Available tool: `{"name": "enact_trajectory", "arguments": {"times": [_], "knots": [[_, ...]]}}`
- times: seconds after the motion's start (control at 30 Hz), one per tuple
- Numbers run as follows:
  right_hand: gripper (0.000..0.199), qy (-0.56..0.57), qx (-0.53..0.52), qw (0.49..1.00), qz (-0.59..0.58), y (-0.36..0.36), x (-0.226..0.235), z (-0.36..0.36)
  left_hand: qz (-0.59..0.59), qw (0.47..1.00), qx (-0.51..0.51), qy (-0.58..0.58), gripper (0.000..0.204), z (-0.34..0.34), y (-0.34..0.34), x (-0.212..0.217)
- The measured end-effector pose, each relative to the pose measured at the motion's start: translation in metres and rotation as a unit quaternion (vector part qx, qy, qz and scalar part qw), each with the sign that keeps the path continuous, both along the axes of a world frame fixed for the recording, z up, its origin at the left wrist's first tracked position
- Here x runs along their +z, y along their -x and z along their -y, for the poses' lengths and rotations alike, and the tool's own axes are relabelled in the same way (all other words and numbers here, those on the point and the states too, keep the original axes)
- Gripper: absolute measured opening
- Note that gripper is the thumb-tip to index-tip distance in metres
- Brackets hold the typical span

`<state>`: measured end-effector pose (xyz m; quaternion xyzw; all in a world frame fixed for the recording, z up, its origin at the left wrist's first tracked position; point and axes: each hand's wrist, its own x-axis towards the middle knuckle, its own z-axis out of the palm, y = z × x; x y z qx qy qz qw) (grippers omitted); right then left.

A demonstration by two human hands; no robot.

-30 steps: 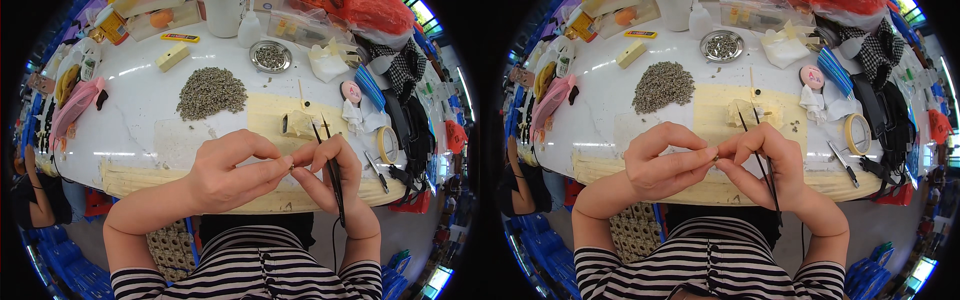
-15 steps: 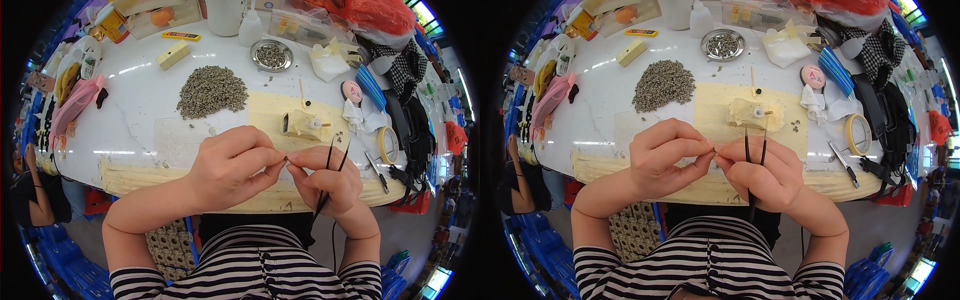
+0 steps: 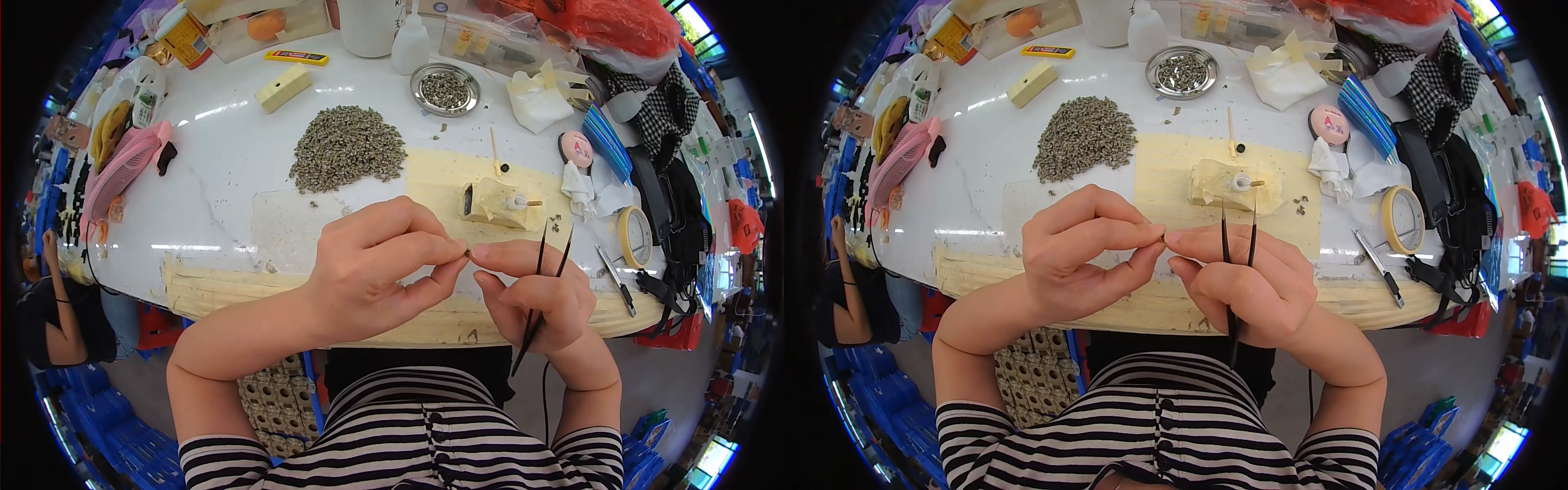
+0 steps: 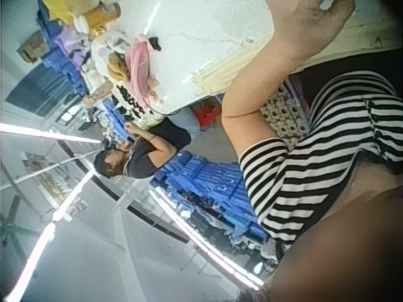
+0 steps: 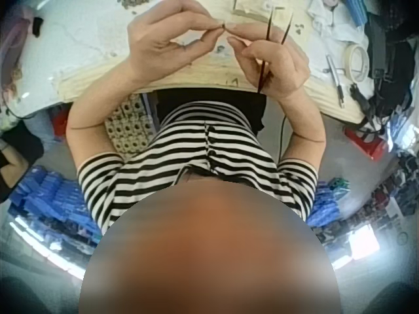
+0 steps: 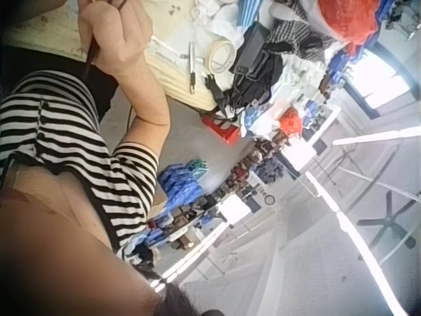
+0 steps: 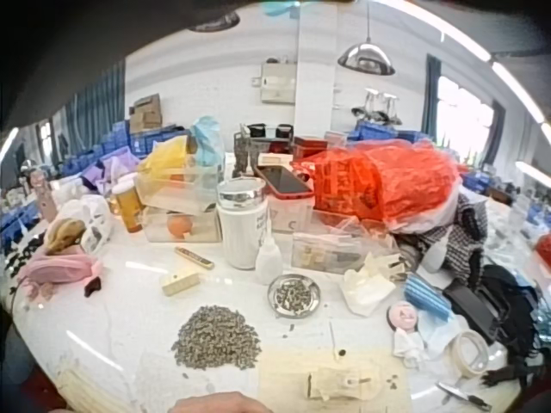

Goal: The person picks up small electrical components from a pile on the table and uses tweezers to insert them into a small cream-colored housing, handling components one at a time.

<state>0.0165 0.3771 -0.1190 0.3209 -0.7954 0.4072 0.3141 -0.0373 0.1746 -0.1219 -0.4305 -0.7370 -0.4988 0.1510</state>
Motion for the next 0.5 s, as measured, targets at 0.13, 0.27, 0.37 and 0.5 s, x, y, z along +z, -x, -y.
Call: {"name": "enact_trajectory", "arguments": {"times": [0.13,0.27,0.37,0.5], "knots": [[0.031,0.013,-0.004,0.999,0.038,-0.0031,0.0000,-0.0022,-0.004,1.000,-0.002,-0.005,0.025,0.0005,-0.0001,-0.0015],[0.030,0.028,-0.020,0.998,0.047,-0.0031,-0.0034,-0.0025,-0.004,1.000,-0.006,-0.007,0.026,0.0007,-0.0009,-0.0004],[0.029,0.030,-0.013,0.997,0.068,-0.0035,-0.0023,-0.0021,-0.019,1.000,-0.015,-0.018,0.026,0.0009,-0.0005,-0.0020],[0.027,0.047,-0.006,0.994,0.102,-0.0036,-0.0013,-0.0028,-0.040,0.999,-0.018,-0.005,0.030,0.0014,-0.0008,-0.0018]]}}
